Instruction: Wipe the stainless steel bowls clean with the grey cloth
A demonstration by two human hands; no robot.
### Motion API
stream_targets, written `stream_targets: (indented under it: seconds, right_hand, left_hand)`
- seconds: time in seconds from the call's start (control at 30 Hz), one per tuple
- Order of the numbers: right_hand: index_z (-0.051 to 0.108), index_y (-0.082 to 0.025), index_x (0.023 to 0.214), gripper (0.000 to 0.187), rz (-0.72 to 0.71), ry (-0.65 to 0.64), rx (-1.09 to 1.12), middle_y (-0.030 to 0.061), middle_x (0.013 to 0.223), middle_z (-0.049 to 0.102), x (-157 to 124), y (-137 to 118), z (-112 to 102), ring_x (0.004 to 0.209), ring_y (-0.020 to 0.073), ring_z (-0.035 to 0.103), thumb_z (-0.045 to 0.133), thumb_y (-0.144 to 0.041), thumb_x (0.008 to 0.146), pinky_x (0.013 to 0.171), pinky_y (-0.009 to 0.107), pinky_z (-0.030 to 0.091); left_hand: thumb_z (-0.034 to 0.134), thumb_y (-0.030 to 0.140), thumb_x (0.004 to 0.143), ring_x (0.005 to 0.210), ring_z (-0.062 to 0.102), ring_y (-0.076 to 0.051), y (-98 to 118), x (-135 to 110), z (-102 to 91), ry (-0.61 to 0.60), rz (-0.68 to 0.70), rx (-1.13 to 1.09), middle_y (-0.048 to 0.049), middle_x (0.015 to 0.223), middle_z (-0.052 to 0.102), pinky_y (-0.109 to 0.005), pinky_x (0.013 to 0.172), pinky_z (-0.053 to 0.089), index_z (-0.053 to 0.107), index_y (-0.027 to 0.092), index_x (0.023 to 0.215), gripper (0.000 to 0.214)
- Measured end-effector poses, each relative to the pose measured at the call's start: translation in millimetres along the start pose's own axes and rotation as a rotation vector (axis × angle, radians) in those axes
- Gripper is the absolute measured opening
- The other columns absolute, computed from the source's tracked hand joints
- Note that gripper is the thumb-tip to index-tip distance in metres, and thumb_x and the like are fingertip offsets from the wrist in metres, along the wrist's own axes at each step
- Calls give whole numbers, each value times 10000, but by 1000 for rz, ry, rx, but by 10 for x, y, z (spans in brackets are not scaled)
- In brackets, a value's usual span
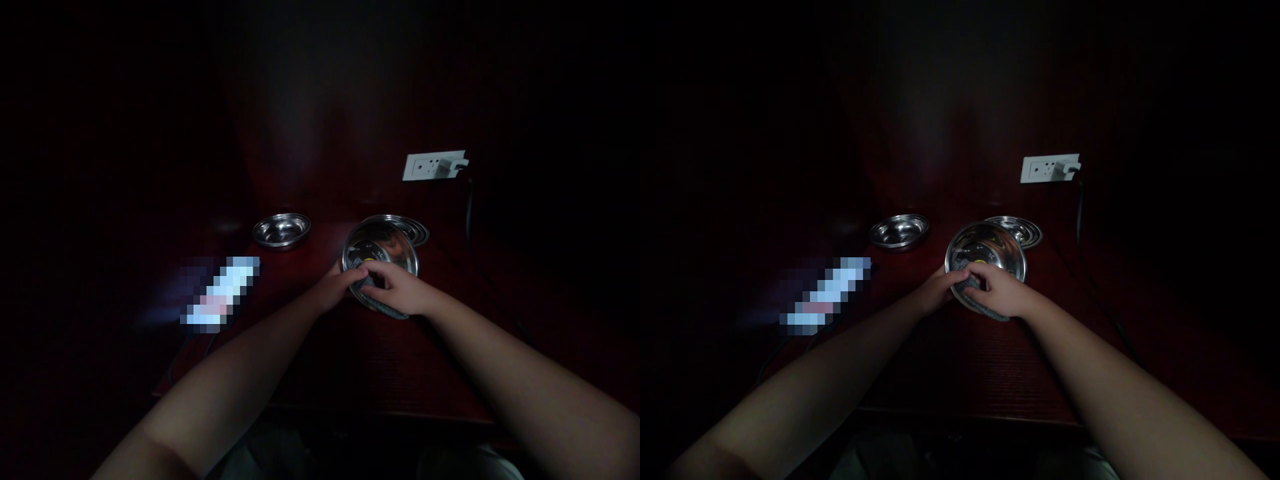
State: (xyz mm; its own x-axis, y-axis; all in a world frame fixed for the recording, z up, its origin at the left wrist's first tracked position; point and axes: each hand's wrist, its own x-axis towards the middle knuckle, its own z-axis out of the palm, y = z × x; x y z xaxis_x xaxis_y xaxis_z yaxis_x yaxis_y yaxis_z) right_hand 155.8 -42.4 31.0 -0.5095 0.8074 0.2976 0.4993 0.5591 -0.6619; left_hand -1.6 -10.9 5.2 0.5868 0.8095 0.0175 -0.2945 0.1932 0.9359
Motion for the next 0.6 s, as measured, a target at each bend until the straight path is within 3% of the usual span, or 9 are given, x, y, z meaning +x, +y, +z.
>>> stream_targets:
  seconds: [0.27,0.6]
  right_hand:
    - [556,-161,881,117,-5,-59,-19,44,852,608,-12,-3,-44,814,176,563,520,-230,793,755,336,444]
    - [586,-171,1065,293,55,-153,-59,55,977,646,-22,55,-83,880,183,595,505,-201,785,814,345,444]
  left_hand:
    - [702,262,613,780,606,-174,25,-13,51,1,44,-4,-54,869,656,-307,720,469,579,150,1040,458]
    - [694,269,642,893,610,-203,-3,18,10,-10,28,3,-79,1023,645,-334,773,469,536,180,1140,530]
